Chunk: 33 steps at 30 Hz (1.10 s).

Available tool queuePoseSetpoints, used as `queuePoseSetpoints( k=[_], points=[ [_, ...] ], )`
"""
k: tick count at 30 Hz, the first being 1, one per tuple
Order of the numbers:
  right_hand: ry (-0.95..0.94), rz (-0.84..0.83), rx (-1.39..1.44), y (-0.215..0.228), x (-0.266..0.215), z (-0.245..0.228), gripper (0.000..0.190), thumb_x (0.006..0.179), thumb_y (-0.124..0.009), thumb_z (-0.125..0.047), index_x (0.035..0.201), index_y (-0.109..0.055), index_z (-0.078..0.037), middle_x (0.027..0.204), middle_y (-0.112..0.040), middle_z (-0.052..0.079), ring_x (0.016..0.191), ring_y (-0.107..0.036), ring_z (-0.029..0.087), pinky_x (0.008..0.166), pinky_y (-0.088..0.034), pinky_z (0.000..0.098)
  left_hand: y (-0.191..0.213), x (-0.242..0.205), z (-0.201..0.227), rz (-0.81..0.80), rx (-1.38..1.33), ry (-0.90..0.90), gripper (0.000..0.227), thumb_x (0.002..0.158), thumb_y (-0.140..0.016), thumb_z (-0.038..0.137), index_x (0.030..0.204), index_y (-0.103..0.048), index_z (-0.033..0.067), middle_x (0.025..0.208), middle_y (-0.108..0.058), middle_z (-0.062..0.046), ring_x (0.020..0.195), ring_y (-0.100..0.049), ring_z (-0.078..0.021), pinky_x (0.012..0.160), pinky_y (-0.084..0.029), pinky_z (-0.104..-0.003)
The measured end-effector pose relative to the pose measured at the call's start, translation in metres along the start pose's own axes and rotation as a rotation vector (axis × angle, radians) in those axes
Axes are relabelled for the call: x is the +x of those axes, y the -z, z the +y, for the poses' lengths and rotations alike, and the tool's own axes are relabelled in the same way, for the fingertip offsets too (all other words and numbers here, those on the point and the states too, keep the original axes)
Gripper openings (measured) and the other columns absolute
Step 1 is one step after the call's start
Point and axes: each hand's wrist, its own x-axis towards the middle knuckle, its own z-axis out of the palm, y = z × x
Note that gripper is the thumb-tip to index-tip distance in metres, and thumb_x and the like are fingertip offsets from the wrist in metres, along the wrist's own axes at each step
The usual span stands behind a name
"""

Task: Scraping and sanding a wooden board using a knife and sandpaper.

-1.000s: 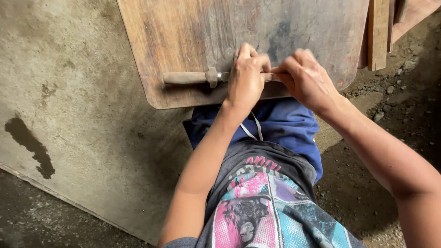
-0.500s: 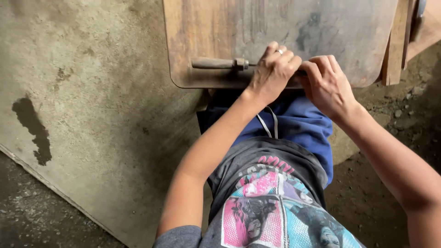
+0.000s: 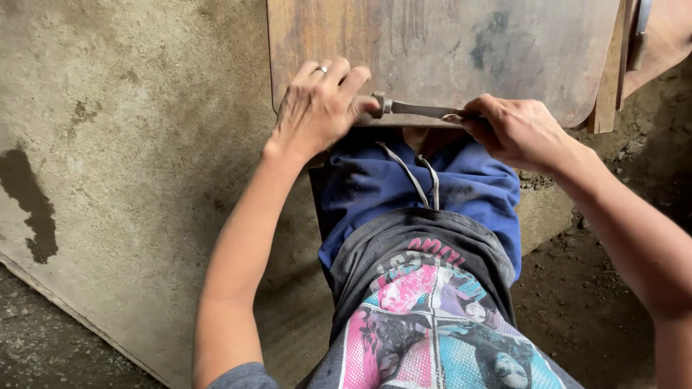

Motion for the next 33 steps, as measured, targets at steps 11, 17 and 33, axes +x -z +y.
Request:
queuePoseSetpoints(
  k=[11, 17, 33],
  points=[
    [0.008, -0.173, -0.018, 0.041, -0.012, -0.022, 0.033, 0.081, -0.050, -0.031, 0.106, -0.053, -0.010, 0.090, -0.062, 0.008, 0.074, -0.058, 0.030, 0.061, -0.047, 0.0424, 0.002, -0.032, 0.001, -0.010, 0.364, -0.144, 0.059, 0.077, -0.038, 0.077, 0.065, -0.046, 0.0193, 0.050, -0.044, 0.009, 0.040, -0.039, 0.0001, 0.036, -0.026, -0.014],
    [0.154, -0.122, -0.101, 0.045, -0.018, -0.017, 0.028, 0.082, -0.050, -0.023, 0.104, -0.054, -0.007, 0.083, -0.061, 0.007, 0.063, -0.060, 0.023, 0.061, -0.047, 0.0375, 0.016, -0.035, -0.011, -0.011, 0.349, -0.176, 0.058, 0.074, -0.042, 0.078, 0.067, -0.046, 0.0208, 0.052, -0.044, 0.011, 0.040, -0.037, -0.0002, 0.038, -0.025, -0.014],
    [0.193, 0.127, -0.271, 0.022, 0.004, -0.022, 0.021, 0.086, -0.055, -0.029, 0.094, -0.056, -0.009, 0.080, -0.061, 0.004, 0.066, -0.059, 0.020, 0.059, -0.046, 0.0310, 0.032, -0.036, -0.022, 0.090, 0.304, -0.114, 0.053, 0.082, -0.033, 0.069, 0.072, -0.046, 0.0179, 0.060, -0.042, 0.003, 0.050, -0.045, -0.0121, 0.044, -0.034, -0.024]
  ],
)
